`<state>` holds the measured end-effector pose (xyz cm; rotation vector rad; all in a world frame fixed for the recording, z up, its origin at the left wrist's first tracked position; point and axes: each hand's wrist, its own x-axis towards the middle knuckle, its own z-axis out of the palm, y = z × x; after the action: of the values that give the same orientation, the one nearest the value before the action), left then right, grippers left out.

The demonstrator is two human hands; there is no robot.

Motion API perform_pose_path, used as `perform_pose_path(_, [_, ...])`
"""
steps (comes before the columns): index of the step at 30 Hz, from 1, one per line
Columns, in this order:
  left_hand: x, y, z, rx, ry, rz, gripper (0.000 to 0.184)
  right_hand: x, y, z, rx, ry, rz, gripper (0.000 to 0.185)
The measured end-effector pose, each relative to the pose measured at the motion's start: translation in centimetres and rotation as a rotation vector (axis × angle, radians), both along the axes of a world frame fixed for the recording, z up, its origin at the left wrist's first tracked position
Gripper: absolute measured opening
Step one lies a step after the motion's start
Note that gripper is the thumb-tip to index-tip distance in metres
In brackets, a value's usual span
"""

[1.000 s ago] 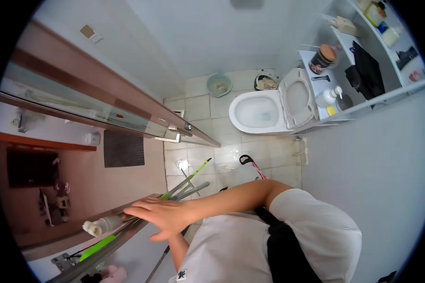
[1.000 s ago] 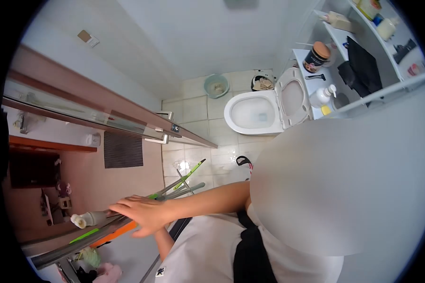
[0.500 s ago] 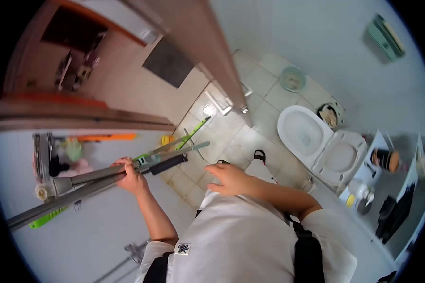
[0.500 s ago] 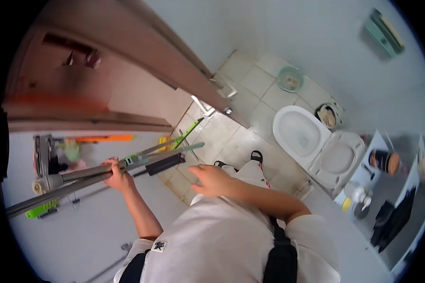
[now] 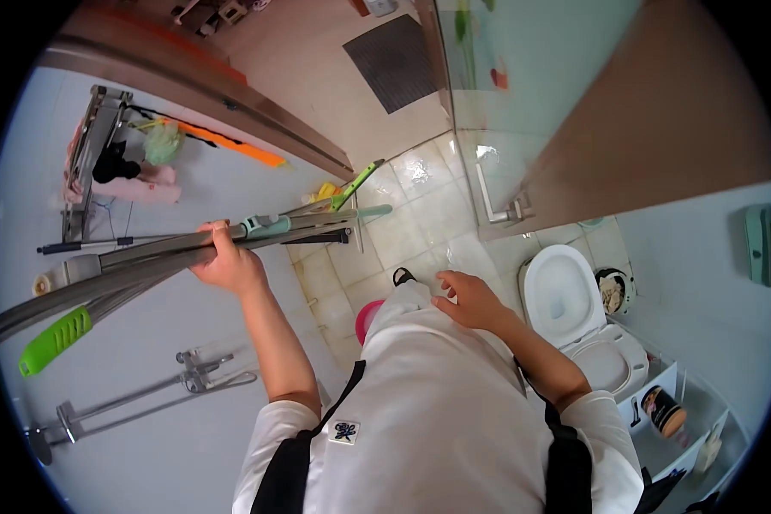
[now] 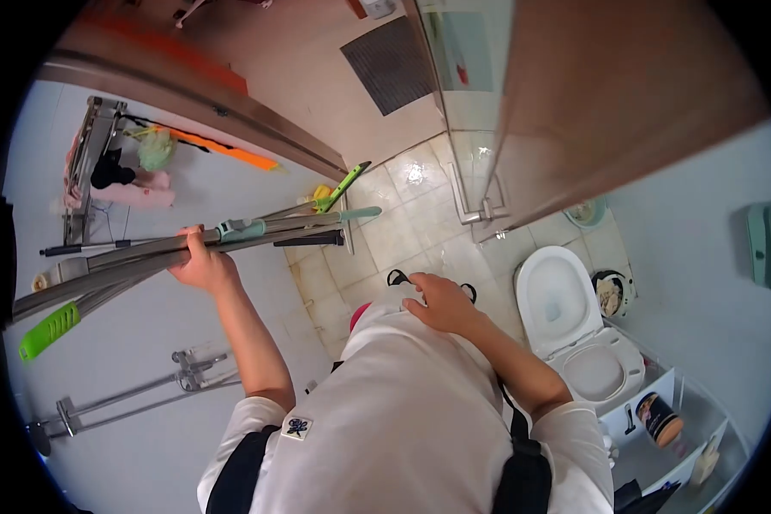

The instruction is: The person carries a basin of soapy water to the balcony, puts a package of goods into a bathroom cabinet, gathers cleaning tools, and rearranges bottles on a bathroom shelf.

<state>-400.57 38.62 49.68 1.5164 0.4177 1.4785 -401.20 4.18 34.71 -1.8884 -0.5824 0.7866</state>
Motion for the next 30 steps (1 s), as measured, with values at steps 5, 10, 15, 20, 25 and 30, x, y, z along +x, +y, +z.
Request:
perform_pose_path(5, [2.3,2.3,1.6,-0.042,-0.013,0.144,0.019,2.0,2.6,-0.5,0.009,-0.067,0.058,0.049])
perform_pose_path(10, [6.6,7.2,1.3,-0.094,-0.034,0.066,0.019,5.7,7.6,1.0,-0.040,-0.078,0.071,0.048])
perform_pose_path(15, [12.1,10.2,0.2,-0.170,0.029,0.004,0.019,10.3,14.5,3.3,-0.046,-0.107,0.000,0.047])
perform_pose_path(20, [18.7,14.7,-3.1,-0.211,0.081,-0.229,0.019,15.7,21.2,4.7,0.001,-0.200,-0.128,0.046])
perform_pose_path(25, [24.4,15.5,-5.4,-0.191,0.107,-0.353,0.020,23.6,30.0,10.6,0.160,-0.531,-0.221,0.058])
perform_pose_path(30, [29.1,17.0,-10.6,0.055,0.335,-0.321,0.045,30.7,41.4,17.9,0.536,-0.581,-0.291,0.064])
